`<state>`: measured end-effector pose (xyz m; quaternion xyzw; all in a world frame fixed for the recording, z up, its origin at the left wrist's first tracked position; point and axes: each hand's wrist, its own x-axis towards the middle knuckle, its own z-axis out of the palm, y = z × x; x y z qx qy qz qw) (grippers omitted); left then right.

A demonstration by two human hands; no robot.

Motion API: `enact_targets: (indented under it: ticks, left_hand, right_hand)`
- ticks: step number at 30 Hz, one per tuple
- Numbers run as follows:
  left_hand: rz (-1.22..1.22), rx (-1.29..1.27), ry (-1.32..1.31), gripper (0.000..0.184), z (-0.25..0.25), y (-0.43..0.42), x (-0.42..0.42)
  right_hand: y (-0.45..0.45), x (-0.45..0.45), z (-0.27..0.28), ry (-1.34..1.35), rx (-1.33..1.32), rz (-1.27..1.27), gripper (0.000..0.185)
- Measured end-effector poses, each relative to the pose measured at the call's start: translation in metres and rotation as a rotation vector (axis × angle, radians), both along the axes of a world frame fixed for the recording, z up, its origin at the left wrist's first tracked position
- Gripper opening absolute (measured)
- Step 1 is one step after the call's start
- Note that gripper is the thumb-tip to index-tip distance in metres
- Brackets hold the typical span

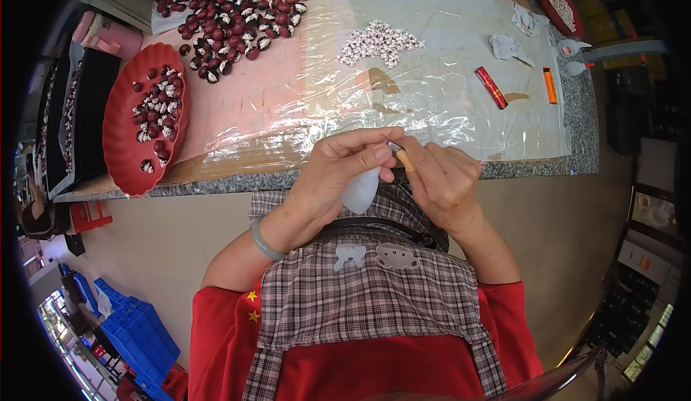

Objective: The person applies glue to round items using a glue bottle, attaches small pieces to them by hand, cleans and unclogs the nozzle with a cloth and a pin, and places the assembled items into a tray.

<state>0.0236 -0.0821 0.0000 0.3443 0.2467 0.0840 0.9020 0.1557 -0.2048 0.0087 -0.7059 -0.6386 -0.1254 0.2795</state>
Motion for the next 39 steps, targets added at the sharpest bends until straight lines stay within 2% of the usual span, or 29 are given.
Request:
enact_targets:
  ticks: [19,22,25,29,35,39]
  left_hand:
    - [0.008,-0.006,-0.010,0.026,-0.004,-0.001,-0.001]
    - [-0.029,-0.029,0.018,0.026,0.001,0.001,-0.002]
    - [-0.018,-0.020,0.027,0.026,0.001,0.002,-0.001]
    - [-0.011,0.001,-0.017,0.028,-0.003,0.000,0.000]
    - [-0.042,0.020,0.011,0.029,0.000,-0.001,-0.001]
    - [-0.019,0.023,-0.037,0.028,-0.003,0.001,0.001]
  right_hand:
    - [0.002,0.006,-0.001,0.016,0.001,-0.007,0.020]
    - [0.001,0.015,-0.006,-0.005,-0.006,-0.107,0.019]
    - [0.001,0.014,-0.003,0.047,0.052,-0.056,0.017]
    - [0.002,0.003,0.002,0.030,-0.008,-0.001,0.017]
    - [-0.001,0.016,-0.005,0.040,-0.001,-0.119,0.018]
    - [0.000,0.005,0.002,0.034,0.014,-0.002,0.018]
